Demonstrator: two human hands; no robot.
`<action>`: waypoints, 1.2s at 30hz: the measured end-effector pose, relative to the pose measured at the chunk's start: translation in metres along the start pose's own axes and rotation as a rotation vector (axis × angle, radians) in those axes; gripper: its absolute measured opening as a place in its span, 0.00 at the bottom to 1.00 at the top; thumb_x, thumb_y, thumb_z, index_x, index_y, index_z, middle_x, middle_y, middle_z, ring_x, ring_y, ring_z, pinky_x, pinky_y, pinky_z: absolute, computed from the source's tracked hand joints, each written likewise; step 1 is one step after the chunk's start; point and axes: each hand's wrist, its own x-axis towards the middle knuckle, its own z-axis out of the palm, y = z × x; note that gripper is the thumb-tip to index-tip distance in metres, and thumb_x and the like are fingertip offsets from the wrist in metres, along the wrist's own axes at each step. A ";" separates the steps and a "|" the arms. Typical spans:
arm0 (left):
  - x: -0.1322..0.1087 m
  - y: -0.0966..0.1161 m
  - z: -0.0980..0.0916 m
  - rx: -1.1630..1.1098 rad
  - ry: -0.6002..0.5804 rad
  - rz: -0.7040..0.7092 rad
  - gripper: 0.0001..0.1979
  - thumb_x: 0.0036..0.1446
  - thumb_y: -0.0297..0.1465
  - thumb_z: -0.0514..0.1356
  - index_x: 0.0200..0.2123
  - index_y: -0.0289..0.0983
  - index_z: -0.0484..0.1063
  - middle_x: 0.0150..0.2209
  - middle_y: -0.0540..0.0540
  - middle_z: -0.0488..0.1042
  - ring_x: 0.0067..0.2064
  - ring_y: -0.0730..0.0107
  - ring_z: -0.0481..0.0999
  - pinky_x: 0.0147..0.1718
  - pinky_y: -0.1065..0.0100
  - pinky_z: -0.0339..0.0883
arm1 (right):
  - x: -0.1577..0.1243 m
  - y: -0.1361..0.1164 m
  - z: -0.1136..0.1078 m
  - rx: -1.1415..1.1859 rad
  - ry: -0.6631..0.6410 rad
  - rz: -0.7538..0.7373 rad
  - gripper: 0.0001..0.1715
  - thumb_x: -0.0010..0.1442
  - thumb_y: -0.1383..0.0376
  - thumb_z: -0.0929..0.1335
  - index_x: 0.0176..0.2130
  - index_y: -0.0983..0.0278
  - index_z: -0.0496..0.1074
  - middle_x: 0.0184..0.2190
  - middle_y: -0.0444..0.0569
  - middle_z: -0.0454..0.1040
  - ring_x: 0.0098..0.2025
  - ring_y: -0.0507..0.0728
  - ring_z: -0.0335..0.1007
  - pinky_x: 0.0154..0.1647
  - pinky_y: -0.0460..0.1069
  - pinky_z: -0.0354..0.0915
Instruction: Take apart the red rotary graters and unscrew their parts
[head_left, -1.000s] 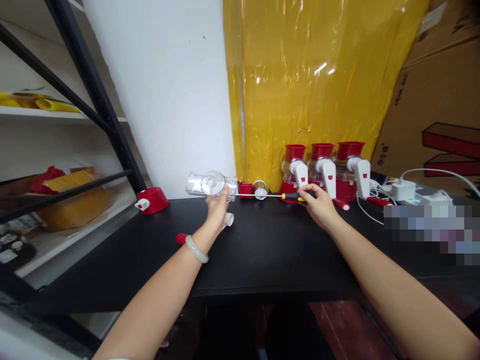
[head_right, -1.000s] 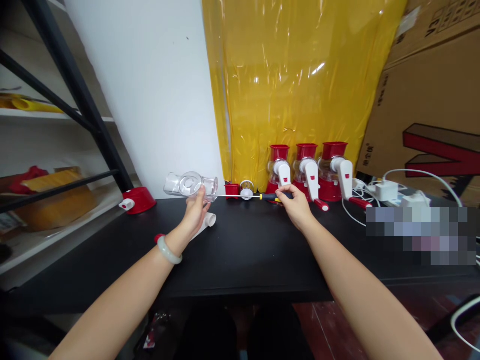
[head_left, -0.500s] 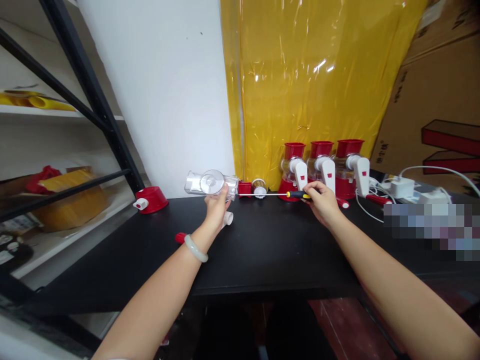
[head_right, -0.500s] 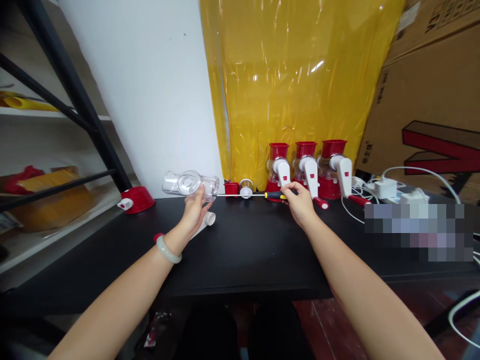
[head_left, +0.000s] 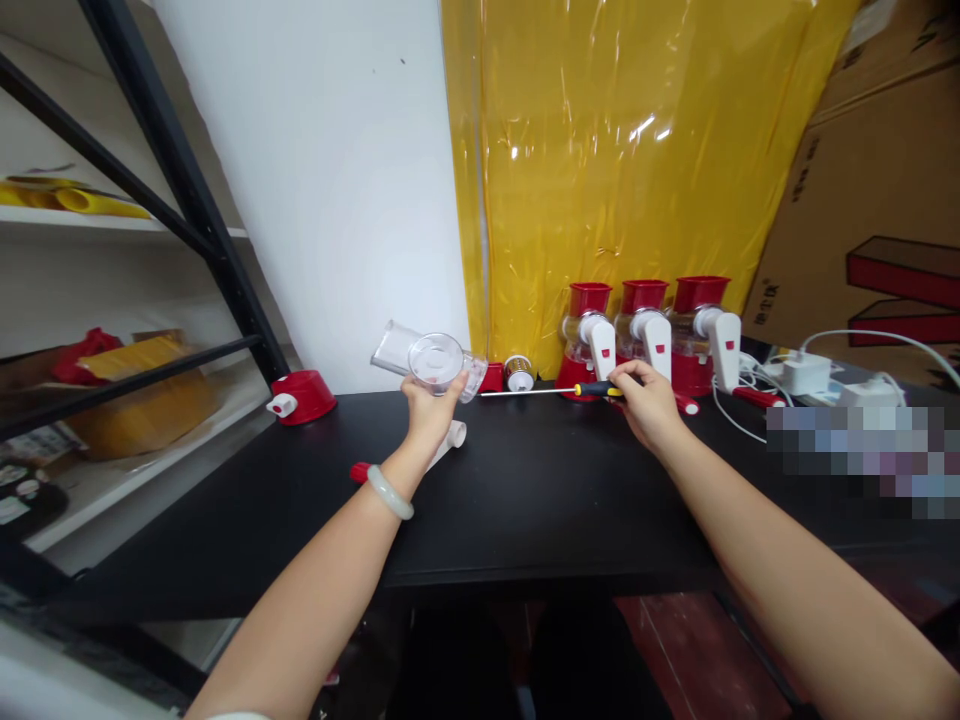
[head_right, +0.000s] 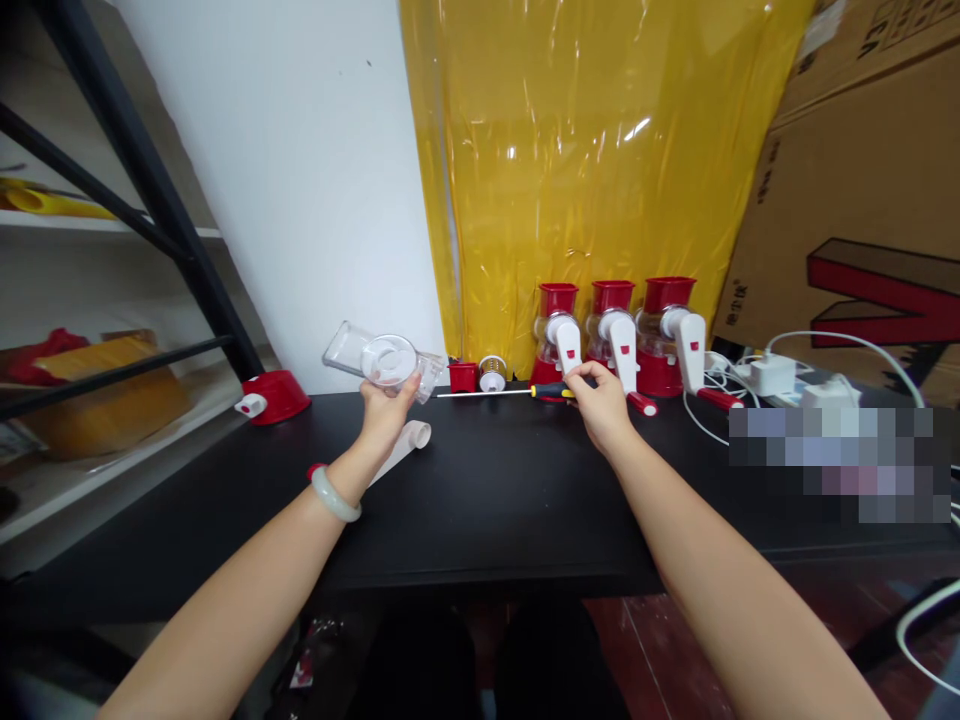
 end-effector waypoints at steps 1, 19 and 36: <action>0.001 0.000 0.000 0.038 0.017 0.037 0.35 0.33 0.33 0.77 0.41 0.40 0.60 0.49 0.42 0.70 0.53 0.60 0.72 0.52 0.60 0.67 | 0.000 0.000 0.000 -0.011 0.003 -0.001 0.11 0.43 0.62 0.74 0.26 0.62 0.70 0.24 0.41 0.67 0.26 0.50 0.64 0.21 0.44 0.64; -0.010 0.011 0.001 -0.271 -0.170 -0.260 0.23 0.36 0.41 0.76 0.31 0.39 0.69 0.29 0.50 0.72 0.42 0.63 0.76 0.42 0.59 0.74 | -0.009 -0.005 0.007 0.071 -0.008 0.023 0.10 0.42 0.63 0.73 0.24 0.62 0.68 0.22 0.41 0.67 0.25 0.49 0.64 0.20 0.43 0.60; -0.012 0.007 0.002 -0.426 -0.066 -0.244 0.21 0.39 0.37 0.76 0.31 0.38 0.68 0.27 0.53 0.69 0.32 0.74 0.71 0.42 0.62 0.74 | -0.014 -0.001 0.008 0.059 -0.002 -0.045 0.09 0.47 0.62 0.73 0.27 0.61 0.69 0.25 0.41 0.67 0.28 0.49 0.64 0.25 0.44 0.64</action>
